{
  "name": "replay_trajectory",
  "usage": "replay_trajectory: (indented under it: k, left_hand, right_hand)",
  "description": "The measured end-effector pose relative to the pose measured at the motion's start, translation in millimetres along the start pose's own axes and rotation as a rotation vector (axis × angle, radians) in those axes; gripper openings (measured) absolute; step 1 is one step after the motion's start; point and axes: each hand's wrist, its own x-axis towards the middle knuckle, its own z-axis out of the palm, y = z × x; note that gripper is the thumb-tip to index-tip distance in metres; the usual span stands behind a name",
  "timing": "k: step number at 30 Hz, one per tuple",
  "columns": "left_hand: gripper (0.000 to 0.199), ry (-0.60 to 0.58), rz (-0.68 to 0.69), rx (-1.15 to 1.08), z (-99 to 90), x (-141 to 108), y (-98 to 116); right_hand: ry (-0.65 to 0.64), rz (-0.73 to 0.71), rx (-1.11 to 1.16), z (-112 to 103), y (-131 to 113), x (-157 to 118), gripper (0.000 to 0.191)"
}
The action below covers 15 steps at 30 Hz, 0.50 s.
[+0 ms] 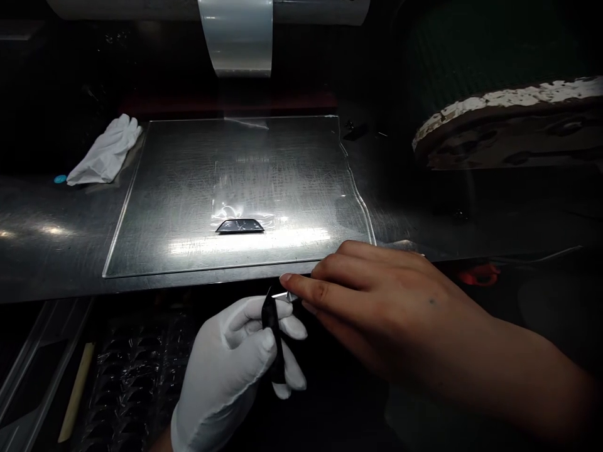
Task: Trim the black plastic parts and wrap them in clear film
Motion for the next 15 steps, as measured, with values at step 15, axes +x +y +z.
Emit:
replay_trajectory:
  k: [15]
  left_hand:
    - [0.034,-0.012,-0.101,0.043,-3.1,0,2]
  right_hand:
    - [0.063,-0.039,-0.102,12,7,-5,0.033]
